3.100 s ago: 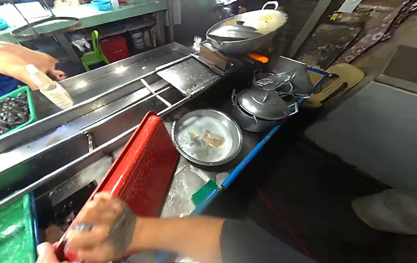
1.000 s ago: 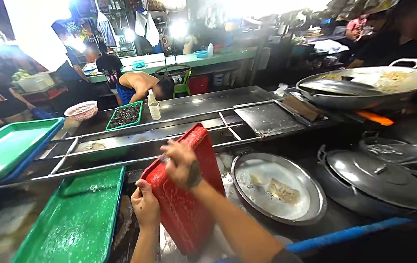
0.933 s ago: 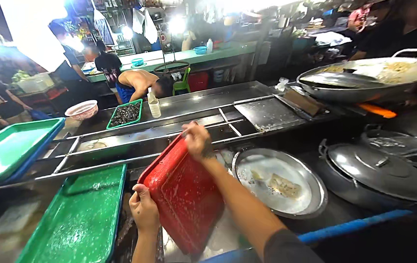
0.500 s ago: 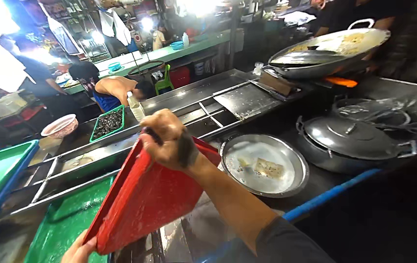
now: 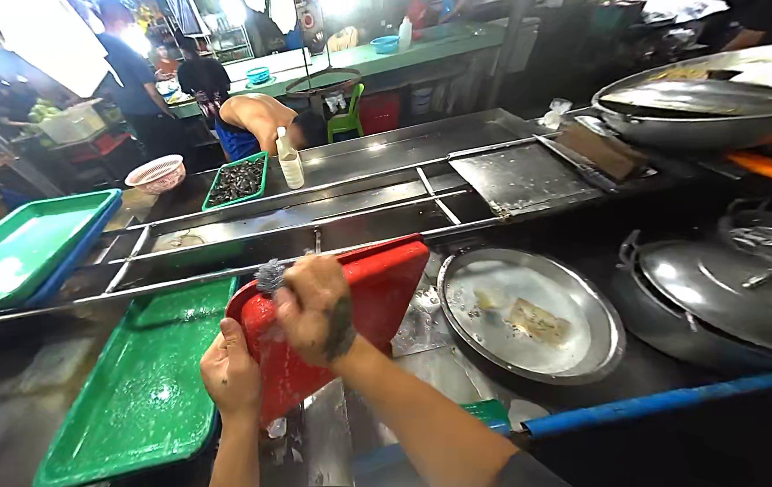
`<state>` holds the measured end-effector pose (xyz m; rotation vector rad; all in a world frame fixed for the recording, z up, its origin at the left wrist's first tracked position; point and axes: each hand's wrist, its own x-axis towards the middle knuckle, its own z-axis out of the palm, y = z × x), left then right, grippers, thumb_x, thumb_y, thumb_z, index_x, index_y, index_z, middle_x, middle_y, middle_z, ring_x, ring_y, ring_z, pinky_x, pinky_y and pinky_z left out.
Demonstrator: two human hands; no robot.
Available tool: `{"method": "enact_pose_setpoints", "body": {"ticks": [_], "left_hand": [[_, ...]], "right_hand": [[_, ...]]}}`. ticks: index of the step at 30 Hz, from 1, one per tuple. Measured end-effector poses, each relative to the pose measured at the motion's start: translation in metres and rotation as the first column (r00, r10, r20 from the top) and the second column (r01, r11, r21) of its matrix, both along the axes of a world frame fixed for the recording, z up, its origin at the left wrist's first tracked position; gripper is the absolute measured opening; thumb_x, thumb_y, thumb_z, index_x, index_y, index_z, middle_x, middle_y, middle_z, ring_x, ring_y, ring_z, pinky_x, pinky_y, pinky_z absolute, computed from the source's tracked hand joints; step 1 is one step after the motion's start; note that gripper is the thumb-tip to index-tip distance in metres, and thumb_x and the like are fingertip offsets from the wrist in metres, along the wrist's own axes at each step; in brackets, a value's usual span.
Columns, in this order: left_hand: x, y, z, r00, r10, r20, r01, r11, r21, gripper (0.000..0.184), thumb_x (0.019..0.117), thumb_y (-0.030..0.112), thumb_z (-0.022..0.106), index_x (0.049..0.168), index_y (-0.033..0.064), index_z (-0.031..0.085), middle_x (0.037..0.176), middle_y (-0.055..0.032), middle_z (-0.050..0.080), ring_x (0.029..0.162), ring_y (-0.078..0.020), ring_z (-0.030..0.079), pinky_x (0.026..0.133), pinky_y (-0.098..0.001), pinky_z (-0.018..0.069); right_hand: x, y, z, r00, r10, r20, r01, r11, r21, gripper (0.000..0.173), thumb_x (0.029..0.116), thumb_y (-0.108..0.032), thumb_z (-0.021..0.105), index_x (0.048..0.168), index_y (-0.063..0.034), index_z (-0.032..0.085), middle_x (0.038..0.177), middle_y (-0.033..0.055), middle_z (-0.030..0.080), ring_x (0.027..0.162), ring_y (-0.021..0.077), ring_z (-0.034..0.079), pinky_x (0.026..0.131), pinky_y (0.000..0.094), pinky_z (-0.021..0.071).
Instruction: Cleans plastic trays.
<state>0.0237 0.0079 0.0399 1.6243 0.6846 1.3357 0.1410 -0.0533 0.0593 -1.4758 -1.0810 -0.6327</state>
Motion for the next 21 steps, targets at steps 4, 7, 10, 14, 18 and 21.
{"method": "enact_pose_setpoints", "body": {"ticks": [4, 7, 10, 14, 18, 21], "left_hand": [[-0.003, -0.001, -0.014, 0.992, -0.089, 0.088, 0.088, 0.996, 0.026, 0.051, 0.1109, 0.039, 0.038, 0.079, 0.0125, 0.067, 0.069, 0.0068, 0.069, 0.065, -0.0043, 0.069, 0.062, -0.0235, 0.0606], [-0.021, 0.015, -0.023, 0.989, -0.083, 0.121, 0.077, 0.996, 0.049, 0.05, 0.1117, 0.041, 0.032, 0.084, 0.0188, 0.067, 0.075, 0.0115, 0.071, 0.072, -0.0023, 0.071, 0.069, -0.0227, 0.0617], [-0.014, 0.014, -0.024, 0.985, -0.107, 0.137, 0.093, 0.99, 0.105, 0.047, 0.11, 0.046, 0.038, 0.082, 0.0209, 0.066, 0.074, 0.0128, 0.07, 0.071, -0.0014, 0.07, 0.068, -0.0215, 0.0605], [0.001, 0.011, -0.012, 0.978, -0.176, 0.114, 0.166, 0.982, 0.09, 0.047, 0.1105, 0.044, 0.038, 0.085, 0.0185, 0.068, 0.076, 0.01, 0.071, 0.072, -0.0036, 0.071, 0.069, -0.023, 0.0614], [-0.011, 0.022, -0.019, 0.979, -0.157, 0.131, 0.154, 0.988, 0.03, 0.051, 0.1119, 0.042, 0.03, 0.089, 0.0196, 0.07, 0.08, 0.0111, 0.073, 0.077, -0.0022, 0.072, 0.073, -0.0232, 0.0618], [-0.007, 0.017, -0.02, 0.979, -0.149, 0.139, 0.143, 0.988, 0.052, 0.049, 0.1116, 0.04, 0.031, 0.084, 0.0215, 0.067, 0.076, 0.0131, 0.071, 0.074, -0.0008, 0.071, 0.07, -0.0212, 0.0607]], "right_hand": [[0.019, -0.01, -0.011, 0.998, -0.057, 0.024, 0.058, 0.998, -0.039, 0.033, 0.0958, -0.041, 0.053, 0.085, -0.0182, 0.075, 0.085, 0.0, 0.071, 0.087, 0.0183, 0.067, 0.077, 0.0417, 0.0531], [0.121, -0.046, -0.08, 0.965, -0.24, -0.101, 0.224, 0.963, -0.15, 0.033, 0.0975, -0.031, 0.053, 0.1, -0.008, 0.077, 0.107, 0.0093, 0.075, 0.109, 0.0251, 0.068, 0.098, 0.0477, 0.0532], [0.118, -0.048, -0.082, 0.965, -0.196, -0.177, 0.187, 0.98, -0.065, 0.03, 0.0894, -0.018, 0.055, 0.106, 0.002, 0.07, 0.11, 0.0186, 0.069, 0.11, 0.0331, 0.063, 0.098, 0.0496, 0.0513], [0.028, -0.032, -0.043, 0.997, 0.067, -0.025, -0.063, 0.99, 0.13, 0.025, 0.0924, -0.017, 0.053, 0.097, -0.0048, 0.075, 0.107, 0.0131, 0.073, 0.113, 0.0259, 0.066, 0.104, 0.0432, 0.0518], [0.114, -0.043, -0.096, 0.975, -0.211, -0.067, 0.214, 0.976, 0.04, 0.029, 0.0968, -0.021, 0.051, 0.094, -0.0071, 0.076, 0.105, 0.0095, 0.075, 0.112, 0.0235, 0.068, 0.103, 0.0437, 0.0516], [0.065, -0.031, -0.074, 0.983, -0.153, -0.102, 0.157, 0.987, 0.032, 0.031, 0.0969, -0.025, 0.052, 0.096, -0.0045, 0.076, 0.105, 0.0126, 0.074, 0.113, 0.0267, 0.067, 0.107, 0.0469, 0.0482]]}}
